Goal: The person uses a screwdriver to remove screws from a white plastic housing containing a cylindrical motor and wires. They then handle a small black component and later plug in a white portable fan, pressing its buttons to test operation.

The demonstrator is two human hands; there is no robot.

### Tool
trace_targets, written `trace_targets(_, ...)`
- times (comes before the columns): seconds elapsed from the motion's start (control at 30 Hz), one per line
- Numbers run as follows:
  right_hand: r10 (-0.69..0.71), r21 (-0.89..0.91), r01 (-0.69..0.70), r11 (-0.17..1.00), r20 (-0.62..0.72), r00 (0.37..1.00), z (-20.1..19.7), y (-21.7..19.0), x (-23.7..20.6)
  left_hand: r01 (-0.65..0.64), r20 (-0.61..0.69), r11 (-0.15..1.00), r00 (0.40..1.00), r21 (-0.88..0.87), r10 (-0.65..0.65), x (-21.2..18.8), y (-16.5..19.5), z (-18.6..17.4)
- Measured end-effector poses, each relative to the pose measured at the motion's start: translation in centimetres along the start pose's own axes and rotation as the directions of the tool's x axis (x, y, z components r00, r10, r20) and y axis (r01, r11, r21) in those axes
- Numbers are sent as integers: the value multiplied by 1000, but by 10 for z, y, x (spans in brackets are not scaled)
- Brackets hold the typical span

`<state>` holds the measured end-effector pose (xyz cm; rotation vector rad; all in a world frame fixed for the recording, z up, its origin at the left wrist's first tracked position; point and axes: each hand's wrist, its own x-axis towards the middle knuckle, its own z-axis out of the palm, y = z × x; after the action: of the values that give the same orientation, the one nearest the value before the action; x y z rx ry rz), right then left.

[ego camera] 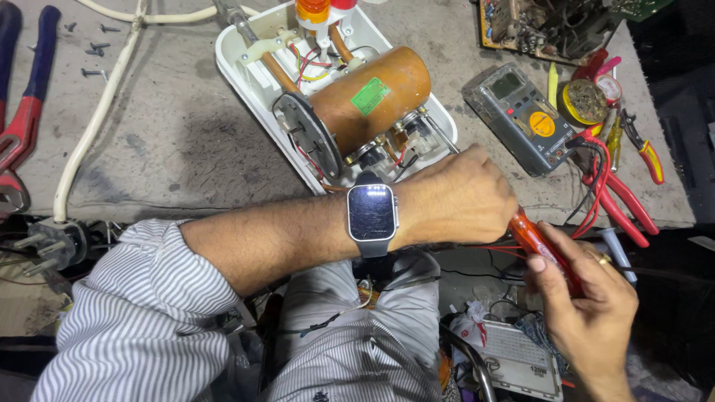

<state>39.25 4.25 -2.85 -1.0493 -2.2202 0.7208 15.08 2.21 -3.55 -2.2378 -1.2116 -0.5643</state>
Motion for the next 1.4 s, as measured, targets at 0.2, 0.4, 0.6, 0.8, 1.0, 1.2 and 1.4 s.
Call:
trace_targets(0.2,152,390,-174,904,85,985,-8,15,6,68,103,996,993,-53,-62,-2,-5,-3)
trace_targets(0.4,199,349,-203,915,48,979,-1,13,-1,57,40,997,997,44,-58,-2,1,-3)
trace_targets(0.6,-256,41,257,966,-25,966,2,2,-3,34,102,999,994,37,-38,-6,2,-3)
trace_targets(0.8,246,319,-293,901,182,952,-3,9,2,56,26,998,998,-23,-56,-4,-5,-4)
trace_targets(1.0,-344,-45,343,938,-33,938,13,6,6,35,-90,997,996,64,-29,-18,-48,-35)
trace_targets(1.2,-96,-155,110,982,95,991,1,-13,32,148,308,986,937,72,-163,-2,-108,-35)
trace_targets(1.4,-229,-299,232,926,45,972,3,-23,32,199,617,974,755,106,-222,18,-107,-32)
